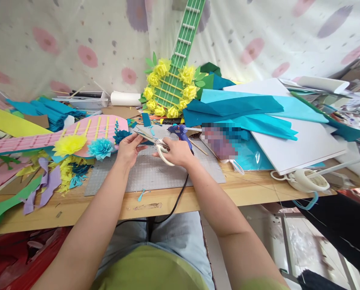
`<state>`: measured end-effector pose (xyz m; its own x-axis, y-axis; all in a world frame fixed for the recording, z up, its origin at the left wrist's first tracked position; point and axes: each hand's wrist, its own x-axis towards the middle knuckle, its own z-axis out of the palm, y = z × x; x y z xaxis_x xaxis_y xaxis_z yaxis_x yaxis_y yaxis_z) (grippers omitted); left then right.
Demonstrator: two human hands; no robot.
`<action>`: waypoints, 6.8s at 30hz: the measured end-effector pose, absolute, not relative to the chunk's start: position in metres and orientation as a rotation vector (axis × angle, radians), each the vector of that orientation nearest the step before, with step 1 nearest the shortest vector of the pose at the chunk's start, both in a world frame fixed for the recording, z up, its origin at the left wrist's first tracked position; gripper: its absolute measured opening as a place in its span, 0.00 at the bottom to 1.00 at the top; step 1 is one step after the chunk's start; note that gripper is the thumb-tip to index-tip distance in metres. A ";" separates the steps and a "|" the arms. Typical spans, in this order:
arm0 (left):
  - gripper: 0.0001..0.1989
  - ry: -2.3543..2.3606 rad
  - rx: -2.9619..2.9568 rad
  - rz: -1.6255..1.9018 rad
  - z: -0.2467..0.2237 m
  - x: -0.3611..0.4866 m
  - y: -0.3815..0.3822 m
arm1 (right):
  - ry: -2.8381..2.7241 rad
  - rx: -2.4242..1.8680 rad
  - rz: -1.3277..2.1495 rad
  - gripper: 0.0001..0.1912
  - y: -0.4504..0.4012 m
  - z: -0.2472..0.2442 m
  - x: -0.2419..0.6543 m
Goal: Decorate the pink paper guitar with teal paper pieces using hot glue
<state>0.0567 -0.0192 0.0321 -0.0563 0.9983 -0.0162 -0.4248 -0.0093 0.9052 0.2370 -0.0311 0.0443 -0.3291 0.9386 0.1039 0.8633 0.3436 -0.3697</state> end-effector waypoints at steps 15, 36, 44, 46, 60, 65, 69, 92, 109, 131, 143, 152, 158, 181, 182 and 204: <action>0.16 0.898 0.787 1.424 0.031 0.057 -0.017 | -2.233 -1.636 0.309 0.25 -0.034 0.044 0.232; 0.16 0.980 1.147 1.239 0.032 0.048 -0.019 | -2.449 -1.555 0.388 0.22 -0.029 0.054 0.259; 0.14 0.974 1.199 1.207 0.033 0.047 -0.019 | -2.422 -1.560 0.329 0.22 -0.031 0.056 0.257; 0.14 0.978 1.196 1.202 0.032 0.046 -0.019 | -2.420 -1.556 0.333 0.22 -0.031 0.056 0.257; 0.17 0.998 1.188 1.169 0.030 0.046 -0.018 | -2.296 -1.535 0.401 0.23 -0.027 0.053 0.262; 0.18 0.982 1.222 1.108 0.032 0.048 -0.021 | -2.244 -1.563 0.501 0.22 -0.024 0.049 0.262; 0.17 0.970 1.201 1.060 0.032 0.054 -0.023 | -1.972 -1.381 0.856 0.22 -0.023 0.040 0.250; 0.14 0.975 0.963 1.032 0.032 0.063 -0.026 | -1.240 -1.098 1.520 0.24 -0.020 0.028 0.228; 0.09 0.631 1.305 0.922 0.029 0.058 -0.029 | -1.149 -0.747 2.221 0.16 -0.017 0.027 0.237; 0.13 0.935 1.195 1.045 0.029 0.054 -0.023 | -1.927 -1.389 0.996 0.22 -0.023 0.044 0.248; 0.11 1.069 1.302 1.012 0.032 0.042 -0.020 | -2.554 -1.573 0.328 0.22 -0.034 0.061 0.259; 0.10 1.094 1.214 0.958 0.038 0.040 -0.020 | -2.540 -1.622 0.287 0.21 -0.034 0.064 0.261; 0.09 1.097 1.188 0.948 0.038 0.039 -0.021 | -2.523 -1.648 0.243 0.20 -0.032 0.061 0.261; 0.08 1.096 1.081 1.012 0.039 0.041 -0.022 | -2.255 -1.919 0.321 0.19 -0.030 0.051 0.245; 0.08 1.100 1.046 1.020 0.038 0.042 -0.022 | -2.247 -1.961 0.300 0.18 -0.031 0.049 0.242; 0.06 1.217 0.835 1.294 0.042 0.072 -0.036 | -1.382 -1.183 1.031 0.18 -0.019 0.008 0.208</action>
